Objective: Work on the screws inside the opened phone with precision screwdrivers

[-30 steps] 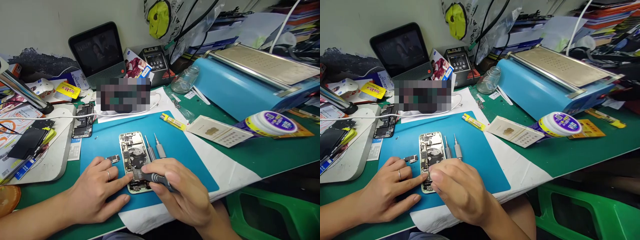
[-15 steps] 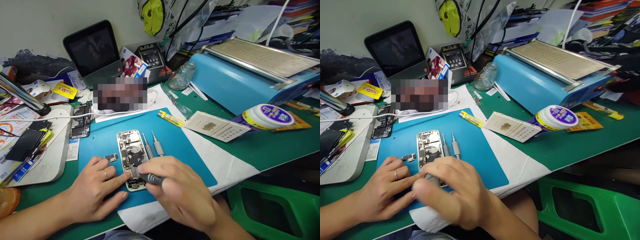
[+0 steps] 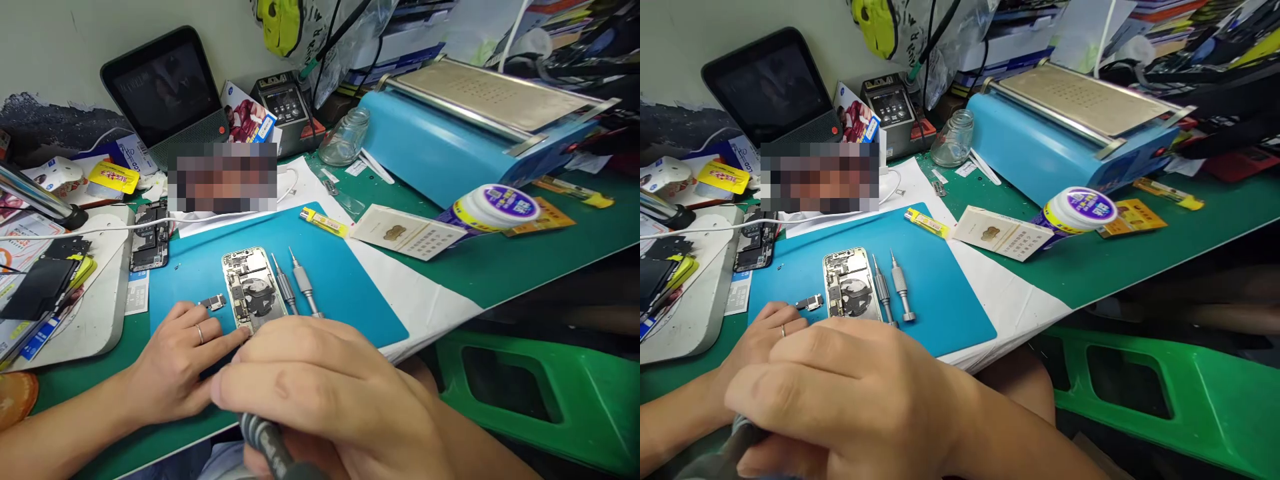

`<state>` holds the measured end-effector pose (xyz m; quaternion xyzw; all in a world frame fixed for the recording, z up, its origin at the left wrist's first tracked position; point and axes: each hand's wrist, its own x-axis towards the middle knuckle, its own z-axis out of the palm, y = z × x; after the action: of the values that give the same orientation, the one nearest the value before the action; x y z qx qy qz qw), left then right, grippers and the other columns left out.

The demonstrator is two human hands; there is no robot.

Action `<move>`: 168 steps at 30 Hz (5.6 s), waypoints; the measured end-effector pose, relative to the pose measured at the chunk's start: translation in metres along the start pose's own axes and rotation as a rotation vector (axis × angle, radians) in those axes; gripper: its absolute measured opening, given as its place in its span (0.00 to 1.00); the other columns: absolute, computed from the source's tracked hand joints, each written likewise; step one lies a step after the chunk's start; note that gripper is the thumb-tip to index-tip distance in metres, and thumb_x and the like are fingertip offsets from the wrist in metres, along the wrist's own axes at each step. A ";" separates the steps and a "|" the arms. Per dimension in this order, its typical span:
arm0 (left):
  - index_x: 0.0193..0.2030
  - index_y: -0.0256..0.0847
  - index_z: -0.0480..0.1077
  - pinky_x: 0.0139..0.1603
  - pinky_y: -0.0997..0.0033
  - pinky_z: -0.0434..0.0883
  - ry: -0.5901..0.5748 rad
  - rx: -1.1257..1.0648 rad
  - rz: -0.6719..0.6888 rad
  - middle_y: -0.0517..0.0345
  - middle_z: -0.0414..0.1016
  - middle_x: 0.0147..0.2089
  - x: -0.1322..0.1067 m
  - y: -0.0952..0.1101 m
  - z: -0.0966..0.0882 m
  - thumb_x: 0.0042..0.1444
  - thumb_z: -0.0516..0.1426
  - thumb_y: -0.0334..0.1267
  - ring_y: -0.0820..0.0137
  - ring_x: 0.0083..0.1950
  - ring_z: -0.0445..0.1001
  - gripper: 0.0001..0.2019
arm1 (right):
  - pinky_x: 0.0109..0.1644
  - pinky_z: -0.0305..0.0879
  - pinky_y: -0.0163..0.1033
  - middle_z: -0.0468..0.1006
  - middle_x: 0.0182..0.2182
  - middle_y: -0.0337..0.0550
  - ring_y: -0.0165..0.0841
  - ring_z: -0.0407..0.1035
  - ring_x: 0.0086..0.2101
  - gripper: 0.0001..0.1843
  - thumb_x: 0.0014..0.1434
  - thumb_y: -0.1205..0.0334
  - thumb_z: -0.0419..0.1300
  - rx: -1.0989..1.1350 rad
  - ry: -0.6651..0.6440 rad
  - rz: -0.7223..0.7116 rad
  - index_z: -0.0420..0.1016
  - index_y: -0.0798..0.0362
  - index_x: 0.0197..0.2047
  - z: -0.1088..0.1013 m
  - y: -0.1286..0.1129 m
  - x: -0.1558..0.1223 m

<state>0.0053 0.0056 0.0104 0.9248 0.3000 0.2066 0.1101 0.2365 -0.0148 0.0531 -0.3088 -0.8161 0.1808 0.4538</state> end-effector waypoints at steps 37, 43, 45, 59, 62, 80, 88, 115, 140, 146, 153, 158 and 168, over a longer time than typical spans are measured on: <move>0.58 0.38 0.73 0.38 0.61 0.53 -0.093 -0.038 0.012 0.59 0.69 0.30 -0.005 0.002 0.000 0.75 0.51 0.38 0.65 0.32 0.63 0.14 | 0.36 0.77 0.39 0.85 0.41 0.44 0.36 0.81 0.37 0.27 0.66 0.68 0.64 -0.381 0.284 0.017 0.62 0.47 0.65 -0.015 0.146 0.001; 0.57 0.37 0.73 0.39 0.61 0.53 -0.088 -0.047 0.020 0.59 0.68 0.30 -0.005 0.000 0.000 0.75 0.51 0.38 0.65 0.32 0.62 0.13 | 0.31 0.77 0.35 0.85 0.37 0.41 0.33 0.80 0.31 0.26 0.65 0.67 0.65 -0.427 0.290 0.021 0.63 0.48 0.63 -0.015 0.146 0.000; 0.57 0.38 0.73 0.39 0.61 0.53 -0.086 -0.047 0.019 0.59 0.68 0.30 -0.004 0.000 0.000 0.75 0.51 0.38 0.65 0.32 0.62 0.13 | 0.31 0.77 0.35 0.85 0.38 0.41 0.34 0.81 0.32 0.25 0.65 0.67 0.65 -0.454 0.296 0.021 0.64 0.48 0.62 -0.016 0.146 -0.001; 0.58 0.38 0.74 0.38 0.61 0.52 -0.091 -0.034 0.004 0.59 0.68 0.30 -0.006 0.001 0.000 0.75 0.50 0.38 0.65 0.32 0.63 0.14 | 0.44 0.78 0.41 0.83 0.36 0.44 0.38 0.81 0.38 0.06 0.65 0.70 0.64 -0.459 0.236 -0.038 0.72 0.50 0.40 -0.020 0.143 0.004; 0.57 0.38 0.74 0.38 0.61 0.53 -0.086 -0.032 0.008 0.59 0.68 0.30 -0.005 0.002 -0.001 0.75 0.50 0.38 0.65 0.32 0.63 0.14 | 0.43 0.77 0.40 0.83 0.36 0.45 0.37 0.80 0.37 0.04 0.66 0.70 0.63 -0.475 0.218 0.000 0.74 0.52 0.42 -0.020 0.145 0.004; 0.57 0.38 0.74 0.38 0.61 0.54 -0.091 -0.047 0.010 0.59 0.69 0.30 -0.005 0.002 -0.001 0.75 0.50 0.37 0.65 0.32 0.63 0.13 | 0.45 0.73 0.44 0.81 0.41 0.45 0.41 0.78 0.42 0.07 0.66 0.70 0.58 -0.472 0.094 0.167 0.73 0.48 0.43 -0.022 0.155 -0.001; 0.57 0.38 0.73 0.38 0.61 0.54 -0.096 -0.051 0.003 0.59 0.69 0.30 -0.004 0.000 0.001 0.75 0.50 0.36 0.65 0.33 0.63 0.13 | 0.45 0.73 0.44 0.79 0.45 0.47 0.42 0.78 0.45 0.09 0.66 0.69 0.55 -0.500 -0.008 0.221 0.73 0.50 0.46 -0.021 0.155 -0.006; 0.57 0.37 0.75 0.37 0.62 0.56 -0.067 -0.044 0.024 0.59 0.69 0.29 -0.002 0.002 -0.001 0.74 0.51 0.35 0.66 0.31 0.64 0.13 | 0.43 0.74 0.47 0.80 0.37 0.45 0.41 0.78 0.40 0.10 0.67 0.68 0.56 -0.495 0.068 0.177 0.78 0.49 0.40 -0.020 0.149 -0.004; 0.56 0.36 0.74 0.37 0.63 0.55 -0.081 -0.073 0.180 0.60 0.68 0.28 0.001 -0.003 -0.002 0.72 0.54 0.33 0.66 0.32 0.62 0.12 | 0.31 0.66 0.40 0.82 0.33 0.40 0.35 0.76 0.28 0.15 0.68 0.66 0.57 -0.531 -0.209 0.389 0.76 0.52 0.56 -0.006 0.071 -0.036; 0.58 0.34 0.74 0.38 0.63 0.55 -0.083 -0.077 0.195 0.58 0.70 0.30 -0.001 -0.004 0.000 0.72 0.55 0.33 0.66 0.32 0.62 0.12 | 0.32 0.65 0.41 0.80 0.32 0.43 0.37 0.76 0.31 0.15 0.70 0.68 0.53 -0.528 -0.136 0.373 0.82 0.54 0.49 0.004 0.073 -0.044; 0.57 0.34 0.74 0.38 0.62 0.56 -0.070 -0.077 0.192 0.58 0.72 0.30 -0.001 -0.002 0.002 0.73 0.53 0.34 0.66 0.31 0.63 0.12 | 0.36 0.70 0.42 0.77 0.30 0.40 0.35 0.73 0.29 0.12 0.71 0.58 0.58 -0.359 -0.072 0.380 0.79 0.53 0.52 -0.011 0.072 -0.035; 0.55 0.34 0.75 0.37 0.62 0.55 -0.073 -0.074 0.182 0.58 0.70 0.29 -0.001 0.000 0.003 0.74 0.52 0.35 0.66 0.31 0.63 0.13 | 0.52 0.72 0.54 0.80 0.43 0.52 0.47 0.74 0.46 0.14 0.68 0.53 0.61 -0.537 -0.024 0.134 0.78 0.50 0.52 -0.032 0.102 0.052; 0.53 0.32 0.75 0.37 0.61 0.56 -0.029 -0.090 0.157 0.57 0.70 0.29 -0.002 0.000 0.006 0.72 0.53 0.34 0.65 0.32 0.63 0.12 | 0.61 0.68 0.63 0.78 0.56 0.57 0.55 0.71 0.56 0.27 0.68 0.44 0.55 -0.622 -0.189 0.089 0.72 0.52 0.63 -0.015 0.191 0.133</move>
<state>0.0061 0.0040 0.0040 0.9424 0.2154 0.2143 0.1397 0.2613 0.2162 0.0342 -0.4500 -0.8563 -0.0295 0.2518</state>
